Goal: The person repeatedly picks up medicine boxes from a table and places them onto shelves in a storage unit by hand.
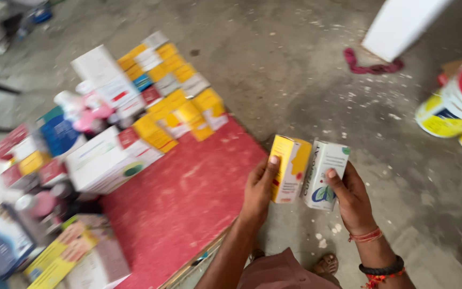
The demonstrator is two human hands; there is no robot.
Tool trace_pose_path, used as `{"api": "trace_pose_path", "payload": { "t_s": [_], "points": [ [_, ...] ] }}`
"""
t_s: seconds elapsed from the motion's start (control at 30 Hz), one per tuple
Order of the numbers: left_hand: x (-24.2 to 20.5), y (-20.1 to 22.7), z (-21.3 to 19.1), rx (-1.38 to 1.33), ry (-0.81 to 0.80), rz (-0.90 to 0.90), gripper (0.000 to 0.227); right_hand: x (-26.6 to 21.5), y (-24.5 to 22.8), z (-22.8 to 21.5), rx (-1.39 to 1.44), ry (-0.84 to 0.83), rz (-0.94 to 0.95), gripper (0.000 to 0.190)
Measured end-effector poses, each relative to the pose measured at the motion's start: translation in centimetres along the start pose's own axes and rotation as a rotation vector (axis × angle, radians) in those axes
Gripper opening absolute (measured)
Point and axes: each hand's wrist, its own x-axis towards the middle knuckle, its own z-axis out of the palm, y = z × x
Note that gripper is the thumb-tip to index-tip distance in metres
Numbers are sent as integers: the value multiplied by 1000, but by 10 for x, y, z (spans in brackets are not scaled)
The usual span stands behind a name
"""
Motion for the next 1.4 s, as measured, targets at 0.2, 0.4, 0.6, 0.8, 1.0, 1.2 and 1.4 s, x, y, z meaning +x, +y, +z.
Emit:
{"api": "trace_pose_path", "payload": {
  "t_s": [0.2,0.4,0.6,0.8,1.0,1.2,1.4],
  "points": [
    [-25,-70,145,415,-281,18,58,-58,-14,-131,8,216,48,50],
    [-43,-159,289,347,-445,-235,49,-116,-13,-270,69,452,50,46],
    [-49,-219,407,440,-623,-233,48,-152,-31,-373,-29,649,50,49],
    [-33,-287,531,468,-957,-85,58,-167,-46,-483,-143,856,99,53],
    [-14,-366,680,316,-1127,-249,59,-160,-55,-633,-270,951,-1,54],
    [7,-417,843,264,-1309,-272,57,-160,-90,-781,-250,1086,85,54],
    [17,-478,977,286,-1368,-276,57,-174,-107,-920,-262,1089,181,51]
  ]
}}
